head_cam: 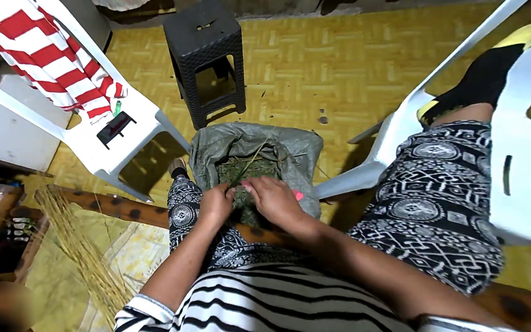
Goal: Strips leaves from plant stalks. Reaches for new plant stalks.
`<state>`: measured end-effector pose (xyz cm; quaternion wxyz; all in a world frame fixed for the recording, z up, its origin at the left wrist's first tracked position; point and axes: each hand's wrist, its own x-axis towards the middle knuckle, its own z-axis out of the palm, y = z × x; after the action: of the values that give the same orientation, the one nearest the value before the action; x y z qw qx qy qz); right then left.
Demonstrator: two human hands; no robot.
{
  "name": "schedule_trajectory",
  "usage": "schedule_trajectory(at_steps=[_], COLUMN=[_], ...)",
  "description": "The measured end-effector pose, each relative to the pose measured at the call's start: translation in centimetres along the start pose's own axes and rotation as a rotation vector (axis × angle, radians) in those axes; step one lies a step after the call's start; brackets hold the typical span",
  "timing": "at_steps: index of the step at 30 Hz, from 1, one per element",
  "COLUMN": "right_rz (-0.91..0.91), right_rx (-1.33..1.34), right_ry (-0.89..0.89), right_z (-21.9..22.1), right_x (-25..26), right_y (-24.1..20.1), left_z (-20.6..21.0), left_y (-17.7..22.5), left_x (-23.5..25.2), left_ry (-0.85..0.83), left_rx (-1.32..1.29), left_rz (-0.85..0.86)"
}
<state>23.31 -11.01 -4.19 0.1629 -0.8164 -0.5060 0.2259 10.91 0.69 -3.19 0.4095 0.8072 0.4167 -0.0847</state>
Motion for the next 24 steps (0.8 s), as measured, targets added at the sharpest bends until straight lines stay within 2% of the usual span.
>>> schedule_trajectory(at_steps=[3, 8, 12, 18, 24], right_rz=[0.04, 0.009, -0.007, 0.074, 0.074], right_rx=[-0.063, -0.104, -0.079, 0.019, 0.016], right_ry=[0.026, 0.115, 0.096, 0.075, 0.035], right_z=[-0.2, -0.1, -0.9, -1.5, -0.9], right_x=[0.6, 0.8, 0.9, 1.1, 0.6], right_y=[0.8, 1.2, 1.2, 2.0, 0.7], left_z=[-0.1, -0.3, -0.5, -0.9, -0.7], left_y=[0.1, 0.5, 0.2, -1.0, -0.5], left_x=[-0.2, -0.1, -0.1, 0.3, -0.2], left_ry=[0.0, 0.01, 0.02, -0.147, -0.042], left_rx=[0.019, 0.049, -0.01, -0.144, -0.067], left_rz=[-0.004, -0.011, 0.015, -0.01, -0.009])
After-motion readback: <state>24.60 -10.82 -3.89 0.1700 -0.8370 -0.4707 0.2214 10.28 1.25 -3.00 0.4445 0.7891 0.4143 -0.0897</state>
